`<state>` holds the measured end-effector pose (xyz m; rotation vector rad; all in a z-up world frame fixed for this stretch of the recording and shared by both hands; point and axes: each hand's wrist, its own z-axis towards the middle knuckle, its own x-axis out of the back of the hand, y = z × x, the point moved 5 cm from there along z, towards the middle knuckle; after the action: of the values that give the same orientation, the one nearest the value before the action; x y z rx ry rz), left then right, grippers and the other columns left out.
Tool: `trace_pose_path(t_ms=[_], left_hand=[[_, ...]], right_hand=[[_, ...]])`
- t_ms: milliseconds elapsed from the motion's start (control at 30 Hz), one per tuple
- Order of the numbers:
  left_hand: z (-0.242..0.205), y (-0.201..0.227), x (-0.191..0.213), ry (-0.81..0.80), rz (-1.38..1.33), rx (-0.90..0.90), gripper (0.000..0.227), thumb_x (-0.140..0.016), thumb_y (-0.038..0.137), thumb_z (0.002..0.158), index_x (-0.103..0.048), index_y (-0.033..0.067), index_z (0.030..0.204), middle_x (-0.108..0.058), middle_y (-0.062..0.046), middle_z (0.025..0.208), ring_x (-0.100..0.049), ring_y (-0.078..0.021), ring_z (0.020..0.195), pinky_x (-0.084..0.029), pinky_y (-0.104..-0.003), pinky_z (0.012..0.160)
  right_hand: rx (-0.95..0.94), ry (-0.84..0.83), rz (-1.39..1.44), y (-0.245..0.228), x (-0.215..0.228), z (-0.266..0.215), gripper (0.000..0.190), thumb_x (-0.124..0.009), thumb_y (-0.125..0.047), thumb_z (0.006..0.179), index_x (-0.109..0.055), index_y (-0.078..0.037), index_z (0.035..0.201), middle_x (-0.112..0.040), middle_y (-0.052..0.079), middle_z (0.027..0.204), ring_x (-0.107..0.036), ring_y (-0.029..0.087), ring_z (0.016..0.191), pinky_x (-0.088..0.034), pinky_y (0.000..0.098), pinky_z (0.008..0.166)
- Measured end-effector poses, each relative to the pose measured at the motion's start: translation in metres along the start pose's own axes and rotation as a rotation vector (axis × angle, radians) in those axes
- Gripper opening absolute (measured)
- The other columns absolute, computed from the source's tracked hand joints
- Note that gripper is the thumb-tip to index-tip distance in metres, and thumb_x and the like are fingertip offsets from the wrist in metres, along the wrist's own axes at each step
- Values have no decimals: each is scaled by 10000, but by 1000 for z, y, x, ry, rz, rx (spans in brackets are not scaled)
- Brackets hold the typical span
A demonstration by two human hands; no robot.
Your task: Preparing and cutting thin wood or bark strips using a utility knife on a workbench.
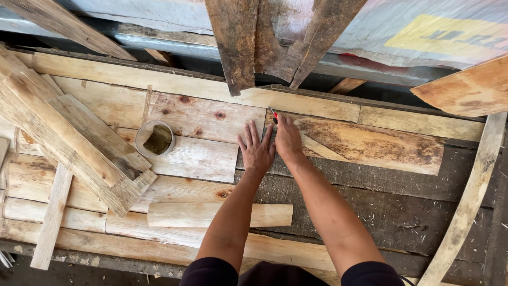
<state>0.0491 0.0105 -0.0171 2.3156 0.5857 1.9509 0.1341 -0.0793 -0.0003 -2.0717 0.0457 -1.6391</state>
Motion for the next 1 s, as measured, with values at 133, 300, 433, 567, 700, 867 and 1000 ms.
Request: trace_pose_path(t_ms=[133,300,433,567,700,867,1000], left_hand=[[-1,0,0,-10,5,5,628,-345,478,1049,-179,379,1646,-7,-234,1705,-10,-438,1571,-36,-707,1198],[-2,1,4,-35,-16,12,630,-340,498,1055,-162,378,1647,-1,-230,1713,4,-437,1577,-26,-704,1203],[1,1,6,-64,4,15,623,-314,502,1059,-154,380,1648,13,-230,1710,10,-438,1572,-27,-698,1205],[0,3,11,-123,26,23,606,-257,530,1068,-134,392,1645,38,-222,1705,17,-421,1571,-27,-689,1212],[1,2,6,-81,4,26,604,-265,527,1069,-146,395,1646,23,-225,1705,5,-424,1569,-35,-689,1209],[-1,1,4,-33,-32,18,601,-322,514,1073,-183,382,1642,-16,-226,1712,-18,-438,1576,-45,-698,1209],[-1,1,4,-14,-36,7,600,-342,490,1075,-190,375,1644,-27,-232,1710,-27,-446,1570,-52,-710,1200]], right_hand=[[-56,-53,-6,-2,1,-2,451,-515,25,1002,-456,26,1450,-572,252,1317,-694,351,956,-608,443,795],[2,5,-31,5,-6,-2,516,-545,40,943,-452,27,1451,-546,267,1341,-673,364,995,-602,434,821],[11,1,47,4,-2,-4,448,-529,-1,1003,-470,20,1447,-578,221,1297,-673,309,961,-603,405,799],[-47,19,154,11,7,-13,354,-500,-89,1069,-506,0,1411,-604,181,1266,-662,241,775,-595,359,602],[-15,84,194,26,13,-33,355,-519,-104,1062,-538,-20,1406,-627,150,1199,-668,212,704,-601,322,529],[20,119,83,28,22,-59,411,-557,-88,1010,-534,-4,1412,-600,193,1257,-698,260,780,-626,350,594],[-35,77,1,24,28,-63,386,-580,-114,1015,-585,-23,1390,-615,165,1143,-690,315,879,-610,421,717]])
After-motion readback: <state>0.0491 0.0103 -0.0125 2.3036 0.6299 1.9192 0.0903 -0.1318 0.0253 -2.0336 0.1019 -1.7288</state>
